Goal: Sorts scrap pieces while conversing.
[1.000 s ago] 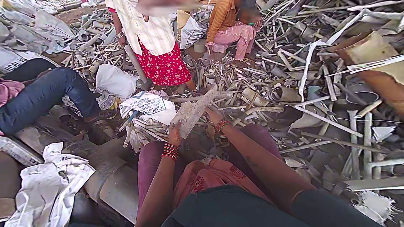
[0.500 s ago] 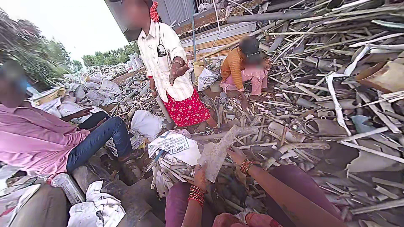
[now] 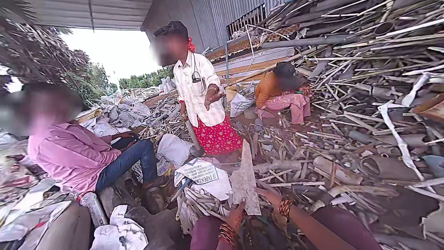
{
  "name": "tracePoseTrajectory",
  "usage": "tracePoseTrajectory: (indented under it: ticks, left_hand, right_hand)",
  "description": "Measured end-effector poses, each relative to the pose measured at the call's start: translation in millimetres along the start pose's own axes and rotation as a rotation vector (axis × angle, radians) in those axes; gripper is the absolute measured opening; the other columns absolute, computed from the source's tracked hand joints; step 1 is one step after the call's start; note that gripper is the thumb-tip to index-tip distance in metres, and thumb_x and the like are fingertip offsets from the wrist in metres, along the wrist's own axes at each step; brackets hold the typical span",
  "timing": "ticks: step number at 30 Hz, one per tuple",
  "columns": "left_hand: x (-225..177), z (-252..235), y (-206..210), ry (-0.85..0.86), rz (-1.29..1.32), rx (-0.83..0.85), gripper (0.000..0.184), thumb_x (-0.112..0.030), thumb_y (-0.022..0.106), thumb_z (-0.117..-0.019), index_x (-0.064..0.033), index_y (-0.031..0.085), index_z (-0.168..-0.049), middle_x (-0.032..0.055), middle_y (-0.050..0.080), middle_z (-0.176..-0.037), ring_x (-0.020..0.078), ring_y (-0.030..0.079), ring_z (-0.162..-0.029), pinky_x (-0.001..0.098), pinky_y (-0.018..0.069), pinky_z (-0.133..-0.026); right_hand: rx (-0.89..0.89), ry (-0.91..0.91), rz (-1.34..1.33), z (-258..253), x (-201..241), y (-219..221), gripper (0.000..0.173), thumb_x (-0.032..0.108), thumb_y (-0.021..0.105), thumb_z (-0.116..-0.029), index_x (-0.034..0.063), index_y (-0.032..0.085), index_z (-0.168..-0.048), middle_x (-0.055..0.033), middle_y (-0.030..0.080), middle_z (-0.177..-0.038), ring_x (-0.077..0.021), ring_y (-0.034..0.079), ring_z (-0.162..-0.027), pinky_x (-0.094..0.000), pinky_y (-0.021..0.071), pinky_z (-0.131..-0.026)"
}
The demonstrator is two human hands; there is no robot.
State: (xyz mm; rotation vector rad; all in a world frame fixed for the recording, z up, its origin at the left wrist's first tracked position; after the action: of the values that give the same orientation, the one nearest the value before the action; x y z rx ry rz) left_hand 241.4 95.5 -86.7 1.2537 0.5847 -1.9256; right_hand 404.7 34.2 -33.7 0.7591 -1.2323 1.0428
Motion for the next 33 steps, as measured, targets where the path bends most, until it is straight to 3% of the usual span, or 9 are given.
tracePoseTrajectory:
  ticks: [2, 5, 8, 14, 17, 19, 22, 29, 33]
  left_hand:
    - [-3.6, 0.7, 27.2, 0.014, -0.028, 0.054, 0.050, -0.028, 0.047, -0.1101, 0.0133, 0.046, -0.138, 0.0295, 0.060, -0.120, 0.0303, 0.065, -0.099, 0.0439, 0.0539, -0.090]
    - [-6.3, 7.4, 17.7, 0.030, -0.026, 0.040, 0.047, -0.026, 0.050, -0.1086, 0.0129, 0.048, -0.135, 0.0268, 0.063, -0.115, 0.0269, 0.066, -0.096, 0.0418, 0.0549, -0.089]
    - [-9.0, 3.4, 22.2, 0.031, -0.056, 0.088, 0.049, -0.024, 0.055, -0.1067, 0.0129, 0.045, -0.137, 0.0254, 0.063, -0.113, 0.0253, 0.065, -0.094, 0.0405, 0.0543, -0.088]
    - [-15.0, 5.8, 32.8, 0.127, -0.051, 0.207, 0.032, -0.010, 0.059, -0.1027, 0.0108, 0.052, -0.126, 0.0114, 0.069, -0.092, 0.0112, 0.067, -0.076, 0.0286, 0.0578, -0.074]
    - [-33.4, 5.7, 27.5, 0.301, -0.148, 0.250, 0.025, -0.003, 0.053, -0.1020, 0.0077, 0.060, -0.124, 0.0135, 0.068, -0.109, 0.0144, 0.066, -0.091, 0.0326, 0.0558, -0.082]
    - [-55.5, 8.7, 10.4, 0.400, -0.084, 0.167, 0.049, -0.005, 0.053, -0.1005, 0.0075, 0.041, -0.146, 0.0243, 0.055, -0.142, 0.0271, 0.059, -0.123, 0.0426, 0.0499, -0.099]
    - [-92.8, 20.2, -26.5, 0.431, 0.220, -0.016, 0.069, -0.016, 0.045, -0.1042, -0.0071, 0.010, -0.163, 0.0187, 0.022, -0.167, 0.0322, 0.031, -0.150, 0.0517, 0.0330, -0.117]
    - [-97.4, 36.1, -71.4, 0.378, 0.443, -0.178, 0.064, -0.018, 0.038, -0.1096, -0.0100, 0.004, -0.164, 0.0190, 0.009, -0.170, 0.0339, 0.022, -0.154, 0.0526, 0.0281, -0.119]
    - [-93.2, 52.2, -100.0, 0.347, 0.532, -0.413, 0.062, -0.023, 0.037, -0.1109, -0.0094, 0.008, -0.163, 0.0216, 0.011, -0.169, 0.0381, 0.019, -0.154, 0.0603, 0.0235, -0.119]
  right_hand:
    - [-0.017, 0.023, 0.007, 8.2, -4.8, -10.0, 0.077, 0.014, 0.069, -0.0982, 0.0031, 0.027, -0.161, -0.0230, 0.054, -0.147, -0.0287, 0.057, -0.132, -0.0434, 0.0449, -0.111]
    - [-0.049, 0.026, -0.026, 4.6, -8.7, 1.0, 0.076, 0.009, 0.069, -0.0967, 0.0034, 0.028, -0.160, -0.0224, 0.052, -0.149, -0.0286, 0.056, -0.133, -0.0437, 0.0447, -0.111]
    - [-0.089, 0.038, -0.048, 8.6, -2.8, -3.6, 0.068, 0.008, 0.063, -0.1009, 0.0042, 0.029, -0.160, -0.0213, 0.055, -0.145, -0.0258, 0.059, -0.122, -0.0421, 0.0484, -0.098]
    - [-0.200, -0.001, -0.064, 8.1, 2.0, -14.6, 0.055, 0.005, 0.059, -0.1028, -0.0010, 0.040, -0.154, -0.0253, 0.050, -0.150, -0.0315, 0.051, -0.138, -0.0450, 0.0390, -0.116]
    - [-0.345, -0.009, -0.133, 6.5, 8.7, -38.9, 0.052, 0.006, 0.059, -0.1029, -0.0037, 0.043, -0.152, -0.0265, 0.051, -0.149, -0.0332, 0.050, -0.138, -0.0468, 0.0368, -0.117]
    - [-0.473, 0.011, -0.240, 11.3, 16.5, -59.6, 0.045, 0.008, 0.059, -0.1033, -0.0064, 0.049, -0.145, -0.0272, 0.053, -0.145, -0.0342, 0.051, -0.135, -0.0497, 0.0381, -0.114]
    - [-0.575, 0.079, -0.449, 18.3, 22.7, -80.5, 0.042, 0.013, 0.055, -0.1047, -0.0038, 0.049, -0.143, -0.0252, 0.053, -0.142, -0.0322, 0.053, -0.127, -0.0517, 0.0430, -0.104]
    - [-0.626, 0.219, -0.375, 13.6, 2.2, -98.0, 0.043, 0.018, 0.055, -0.1050, -0.0020, 0.049, -0.143, -0.0274, 0.051, -0.141, -0.0353, 0.053, -0.121, -0.0542, 0.0447, -0.094]
    - [-0.598, 0.332, -0.225, 10.3, -12.4, -94.2, 0.042, 0.024, 0.053, -0.1080, -0.0013, 0.049, -0.141, -0.0217, 0.054, -0.119, -0.0247, 0.051, -0.091, -0.0421, 0.0436, -0.076]
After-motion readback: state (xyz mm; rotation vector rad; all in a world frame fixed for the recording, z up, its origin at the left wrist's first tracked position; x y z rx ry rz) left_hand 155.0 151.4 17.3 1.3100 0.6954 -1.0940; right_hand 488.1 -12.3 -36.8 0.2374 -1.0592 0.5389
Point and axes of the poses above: each hand's wrist, its own z-axis away from the middle knuckle, its own y-axis out of the palm, x = y × z, the point moved 8 cm from there along -z, towards the middle knuckle
